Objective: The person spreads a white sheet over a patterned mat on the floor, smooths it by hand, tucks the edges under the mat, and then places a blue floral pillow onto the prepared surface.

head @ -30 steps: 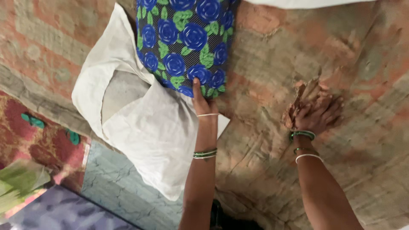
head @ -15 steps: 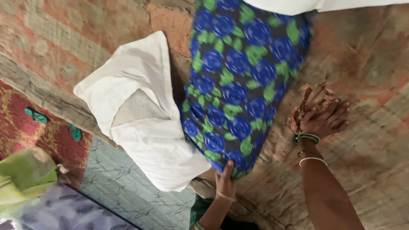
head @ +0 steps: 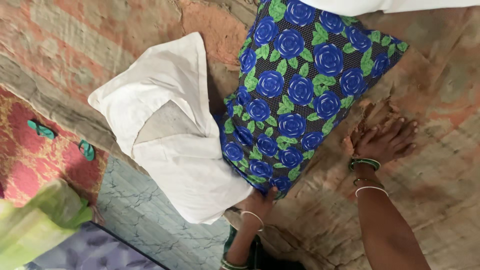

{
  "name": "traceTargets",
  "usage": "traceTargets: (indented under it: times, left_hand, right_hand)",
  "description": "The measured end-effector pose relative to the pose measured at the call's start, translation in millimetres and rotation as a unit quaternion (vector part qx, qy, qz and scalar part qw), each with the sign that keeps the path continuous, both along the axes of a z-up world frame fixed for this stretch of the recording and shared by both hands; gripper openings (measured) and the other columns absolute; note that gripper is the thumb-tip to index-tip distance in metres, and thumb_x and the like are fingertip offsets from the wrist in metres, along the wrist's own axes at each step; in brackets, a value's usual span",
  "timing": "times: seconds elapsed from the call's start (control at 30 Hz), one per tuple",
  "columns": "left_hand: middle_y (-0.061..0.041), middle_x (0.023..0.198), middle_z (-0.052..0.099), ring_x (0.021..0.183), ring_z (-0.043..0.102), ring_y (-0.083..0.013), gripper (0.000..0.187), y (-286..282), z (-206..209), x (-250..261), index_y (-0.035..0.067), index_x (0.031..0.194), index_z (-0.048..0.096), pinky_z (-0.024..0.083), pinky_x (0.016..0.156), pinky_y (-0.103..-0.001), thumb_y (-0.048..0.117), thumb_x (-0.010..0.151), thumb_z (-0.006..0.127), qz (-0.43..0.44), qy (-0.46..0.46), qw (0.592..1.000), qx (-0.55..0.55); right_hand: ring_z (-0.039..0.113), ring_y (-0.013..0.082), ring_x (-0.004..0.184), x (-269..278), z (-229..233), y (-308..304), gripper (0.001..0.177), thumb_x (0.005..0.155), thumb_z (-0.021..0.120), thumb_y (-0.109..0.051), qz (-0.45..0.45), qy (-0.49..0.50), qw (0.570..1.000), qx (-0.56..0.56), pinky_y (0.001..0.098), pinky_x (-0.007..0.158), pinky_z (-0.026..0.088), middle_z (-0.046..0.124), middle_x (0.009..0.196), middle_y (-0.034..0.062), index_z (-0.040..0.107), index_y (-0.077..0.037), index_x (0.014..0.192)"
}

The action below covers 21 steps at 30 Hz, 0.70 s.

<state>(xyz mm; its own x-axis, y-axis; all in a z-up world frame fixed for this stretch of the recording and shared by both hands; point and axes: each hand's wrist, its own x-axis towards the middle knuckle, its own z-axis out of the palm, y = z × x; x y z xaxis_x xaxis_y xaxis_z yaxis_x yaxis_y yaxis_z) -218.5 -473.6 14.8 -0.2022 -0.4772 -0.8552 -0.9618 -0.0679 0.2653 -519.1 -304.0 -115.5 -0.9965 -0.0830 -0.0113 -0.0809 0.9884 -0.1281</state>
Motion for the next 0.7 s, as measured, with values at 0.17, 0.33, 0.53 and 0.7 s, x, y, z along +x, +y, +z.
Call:
traceTargets:
  times: [0.17, 0.33, 0.53, 0.7]
  left_hand:
    - [-0.016, 0.083, 0.073, 0.076, 0.07, -0.0377, 0.051, -62, 55, -48, 0.01, 0.091, 0.076, 0.054, 0.072, -0.05, 0.056, 0.102, 0.057, -0.149, 0.034, 0.987, -0.045]
    - [-0.012, 0.104, 0.071, 0.097, 0.067, -0.0311, 0.032, -116, 47, -124, 0.007, 0.108, 0.069, 0.054, 0.084, -0.044, 0.038, 0.102, 0.065, -0.063, 0.336, 0.893, -0.292]
    - [-0.017, 0.133, 0.06, 0.124, 0.058, -0.0367, 0.068, -161, -13, -189, 0.008, 0.134, 0.057, 0.047, 0.103, -0.054, 0.054, 0.088, 0.076, -0.058, 0.241, 0.887, -0.389]
    - [-0.029, 0.139, 0.05, 0.125, 0.052, -0.0466, 0.116, -193, -33, -203, 0.001, 0.151, 0.037, 0.043, 0.102, -0.058, 0.069, 0.069, 0.081, -0.01, 0.171, 0.943, -0.286]
  right_hand:
    - [0.017, 0.0376, 0.162, -1, -3, 3, 0.066, 0.116, 0.032, -0.049, -0.004, -0.013, 1.0, -0.011, 0.0606, 0.128, 0.008, 0.021, 0.175, 0.0166, 0.032, -0.009, 0.168]
    - [0.018, 0.0382, 0.161, 0, 2, 1, 0.065, 0.114, 0.034, -0.048, -0.014, -0.026, 0.999, -0.022, 0.0612, 0.126, 0.008, 0.023, 0.173, 0.0182, 0.033, -0.008, 0.165]
    - [0.019, 0.0384, 0.162, 0, 5, 2, 0.064, 0.116, 0.035, -0.046, 0.015, 0.005, 1.0, -0.016, 0.0614, 0.128, 0.008, 0.023, 0.174, 0.0183, 0.032, -0.007, 0.167]
    - [0.02, 0.0377, 0.161, -3, 4, -1, 0.066, 0.113, 0.037, -0.048, -0.008, -0.024, 0.999, -0.027, 0.0628, 0.126, 0.007, 0.022, 0.173, 0.0186, 0.033, -0.008, 0.166]
